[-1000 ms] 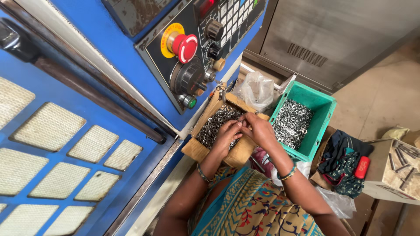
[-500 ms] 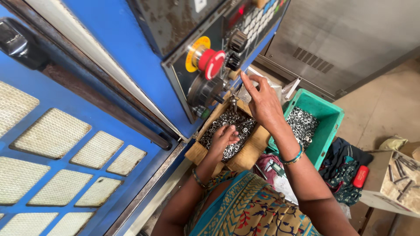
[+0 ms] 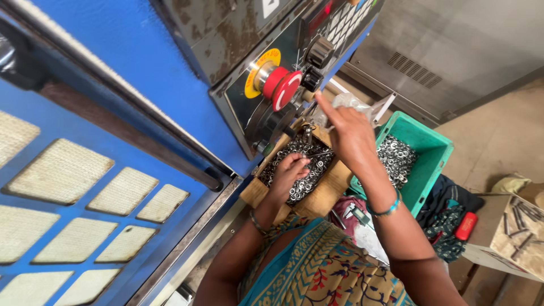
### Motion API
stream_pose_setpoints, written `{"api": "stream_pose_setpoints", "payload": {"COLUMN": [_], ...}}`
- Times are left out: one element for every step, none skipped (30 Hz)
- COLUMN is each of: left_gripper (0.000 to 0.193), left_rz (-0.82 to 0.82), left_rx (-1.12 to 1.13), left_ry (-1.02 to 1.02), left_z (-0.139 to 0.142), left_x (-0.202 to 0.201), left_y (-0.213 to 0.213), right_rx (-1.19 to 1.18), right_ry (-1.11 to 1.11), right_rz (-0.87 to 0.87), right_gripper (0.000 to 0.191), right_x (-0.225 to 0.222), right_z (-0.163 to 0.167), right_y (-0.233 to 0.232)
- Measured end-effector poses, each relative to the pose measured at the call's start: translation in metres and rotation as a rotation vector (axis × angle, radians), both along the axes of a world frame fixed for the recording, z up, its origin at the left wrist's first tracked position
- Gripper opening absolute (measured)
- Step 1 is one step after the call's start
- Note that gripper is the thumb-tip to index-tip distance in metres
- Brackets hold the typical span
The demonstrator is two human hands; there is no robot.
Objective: The person sorts small metal washers from a cardboard box into a green plastic bin. They open the machine door, place a washer inside, close the door, and continue sorting washers by hand.
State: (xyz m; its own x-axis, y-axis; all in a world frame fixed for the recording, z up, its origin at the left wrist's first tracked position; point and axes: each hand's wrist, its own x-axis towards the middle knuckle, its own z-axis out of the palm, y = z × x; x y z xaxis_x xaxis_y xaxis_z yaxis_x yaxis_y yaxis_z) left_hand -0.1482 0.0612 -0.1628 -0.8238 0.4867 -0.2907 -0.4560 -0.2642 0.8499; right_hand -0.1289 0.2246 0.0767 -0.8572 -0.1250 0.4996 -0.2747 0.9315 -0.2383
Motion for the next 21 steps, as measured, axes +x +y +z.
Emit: {"api": "stream_pose_setpoints", "payload": {"left_gripper": [0.018, 0.018, 0.017, 0.017, 0.017, 0.017, 0.018, 0.018, 0.019, 0.02, 0.021, 0.023, 0.025, 0.023, 0.022, 0.02, 0.021, 0.022, 0.022, 0.024, 0.025], "left_rz": [-0.006, 0.011, 0.03, 0.051, 0.072, 0.093, 0.114, 0.127, 0.137, 0.145, 0.146, 0.145, 0.145, 0.156, 0.166, 0.178, 0.179, 0.18, 0.18, 0.185, 0.187], "left_rx": [0.007, 0.018, 0.033, 0.047, 0.051, 0.053, 0.054, 0.062, 0.07, 0.08, 0.08, 0.081, 0.082, 0.099, 0.115, 0.131, 0.129, 0.128, 0.125, 0.138, 0.152], "left_ry": [0.007, 0.007, 0.004, 0.0, -0.01, -0.022, -0.033, -0.023, -0.012, 0.0, 0.009, 0.02, 0.031, 0.016, -0.002, -0.022, -0.023, -0.022, -0.023, -0.02, -0.017], "left_z": [0.0, 0.0, -0.001, -0.003, -0.005, -0.008, -0.011, -0.014, -0.017, -0.019, -0.022, -0.024, -0.025, -0.026, -0.028, -0.029, -0.03, -0.031, -0.032, -0.033, -0.033], "left_x": [0.0, -0.001, -0.001, -0.001, -0.001, -0.002, -0.003, -0.003, -0.004, -0.004, -0.004, -0.004, -0.005, -0.006, -0.006, -0.006, -0.007, -0.008, -0.009, -0.01, -0.012], "left_y": [0.001, 0.001, 0.0, -0.001, -0.002, -0.005, -0.007, -0.01, -0.012, -0.014, -0.015, -0.016, -0.016, -0.017, -0.018, -0.02, -0.021, -0.023, -0.025, -0.027, -0.028], "right_rx": [-0.028, -0.051, -0.12, -0.189, -0.258, -0.242, -0.227, -0.211, -0.203, -0.193, -0.182, -0.175, -0.167, -0.159, -0.153, -0.146, -0.139, -0.119, -0.101, -0.083, -0.069], "right_ry": [0.003, 0.006, -0.029, -0.067, -0.109, -0.126, -0.142, -0.156, -0.162, -0.167, -0.171, -0.159, -0.146, -0.133, -0.144, -0.157, -0.168, -0.171, -0.176, -0.182, -0.164], "right_rz": [-0.02, -0.038, -0.004, 0.032, 0.071, 0.129, 0.186, 0.242, 0.257, 0.27, 0.281, 0.288, 0.296, 0.304, 0.294, 0.284, 0.275, 0.273, 0.269, 0.262, 0.259], "right_gripper": [0.078, 0.078, 0.077, 0.077, 0.076, 0.077, 0.079, 0.081, 0.081, 0.082, 0.082, 0.083, 0.084, 0.085, 0.085, 0.085, 0.086, 0.087, 0.088, 0.09, 0.09], "right_x": [0.009, 0.018, 0.027, 0.037, 0.045, 0.05, 0.054, 0.055, 0.054, 0.053, 0.051, 0.05, 0.048, 0.047, 0.047, 0.048, 0.048, 0.047, 0.048, 0.048, 0.048], "right_z": [0.003, 0.006, 0.006, 0.005, 0.004, 0.001, -0.002, -0.004, -0.007, -0.01, -0.012, -0.013, -0.015, -0.015, -0.016, -0.016, -0.016, -0.016, -0.016, -0.015, -0.014], "right_y": [-0.001, -0.005, -0.011, -0.019, -0.027, -0.035, -0.042, -0.049, -0.054, -0.059, -0.063, -0.066, -0.069, -0.071, -0.072, -0.074, -0.075, -0.077, -0.079, -0.081, -0.082]}}
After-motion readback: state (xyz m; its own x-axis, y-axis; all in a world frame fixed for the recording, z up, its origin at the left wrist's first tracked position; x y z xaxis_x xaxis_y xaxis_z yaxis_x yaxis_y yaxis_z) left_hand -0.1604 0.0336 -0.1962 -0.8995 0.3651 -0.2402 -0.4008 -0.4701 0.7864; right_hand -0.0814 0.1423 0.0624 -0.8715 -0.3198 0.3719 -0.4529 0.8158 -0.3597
